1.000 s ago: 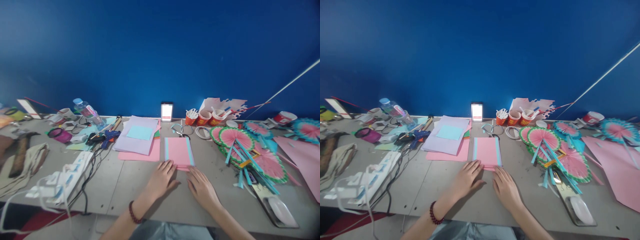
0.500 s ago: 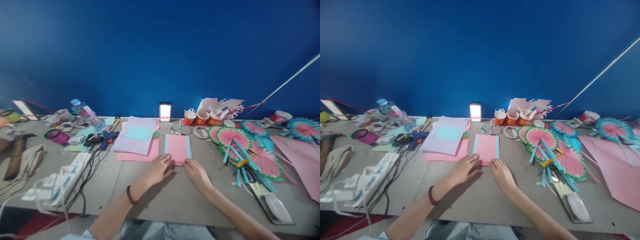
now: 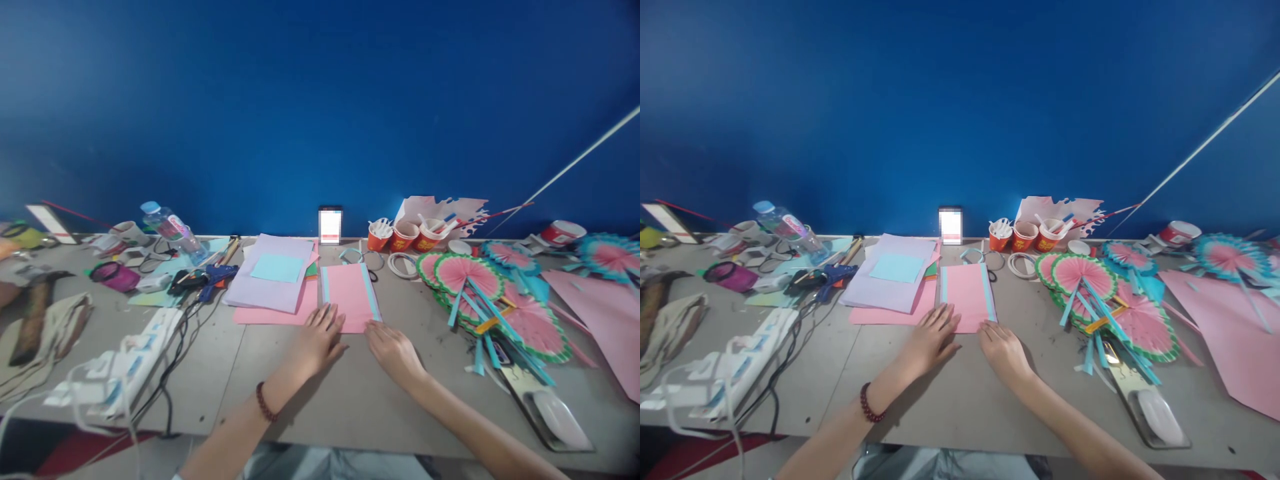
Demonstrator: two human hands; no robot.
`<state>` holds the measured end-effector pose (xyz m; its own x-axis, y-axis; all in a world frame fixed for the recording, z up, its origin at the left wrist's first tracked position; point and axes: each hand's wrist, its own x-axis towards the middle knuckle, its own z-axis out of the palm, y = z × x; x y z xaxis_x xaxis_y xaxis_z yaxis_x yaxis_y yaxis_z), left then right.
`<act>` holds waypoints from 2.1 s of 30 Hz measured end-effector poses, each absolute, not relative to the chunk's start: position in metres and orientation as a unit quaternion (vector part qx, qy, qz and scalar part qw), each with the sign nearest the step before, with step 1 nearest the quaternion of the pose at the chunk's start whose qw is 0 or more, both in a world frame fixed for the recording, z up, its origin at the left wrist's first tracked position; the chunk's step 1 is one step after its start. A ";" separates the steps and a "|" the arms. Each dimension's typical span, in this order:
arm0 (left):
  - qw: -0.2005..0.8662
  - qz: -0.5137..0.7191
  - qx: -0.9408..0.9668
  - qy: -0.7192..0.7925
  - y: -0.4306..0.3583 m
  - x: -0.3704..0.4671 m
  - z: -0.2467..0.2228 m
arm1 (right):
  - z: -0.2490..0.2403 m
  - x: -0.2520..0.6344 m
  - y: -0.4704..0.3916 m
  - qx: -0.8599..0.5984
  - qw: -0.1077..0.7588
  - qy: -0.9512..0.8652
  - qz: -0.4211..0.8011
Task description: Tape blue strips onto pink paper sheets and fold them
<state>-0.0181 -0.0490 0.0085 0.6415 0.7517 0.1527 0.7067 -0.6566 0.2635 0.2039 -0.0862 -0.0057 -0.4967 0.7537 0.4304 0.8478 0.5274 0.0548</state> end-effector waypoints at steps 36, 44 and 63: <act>0.127 0.166 0.918 0.338 -0.047 -0.035 0.008 | -0.012 0.222 -0.083 -0.458 0.130 -0.878 0.041; 0.146 0.210 0.910 0.326 -0.038 -0.039 0.006 | -0.014 0.225 -0.077 -0.489 0.219 -0.841 0.078; 0.507 0.531 0.517 0.440 -0.018 -0.015 0.045 | 0.046 0.168 -0.089 -0.477 0.358 -0.800 0.064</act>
<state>-0.0150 -0.0179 0.0445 0.0486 0.9936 0.1021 -0.0838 -0.0978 0.9917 0.1684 -0.0887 0.0459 -0.2890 0.8093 0.5114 0.7177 0.5366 -0.4437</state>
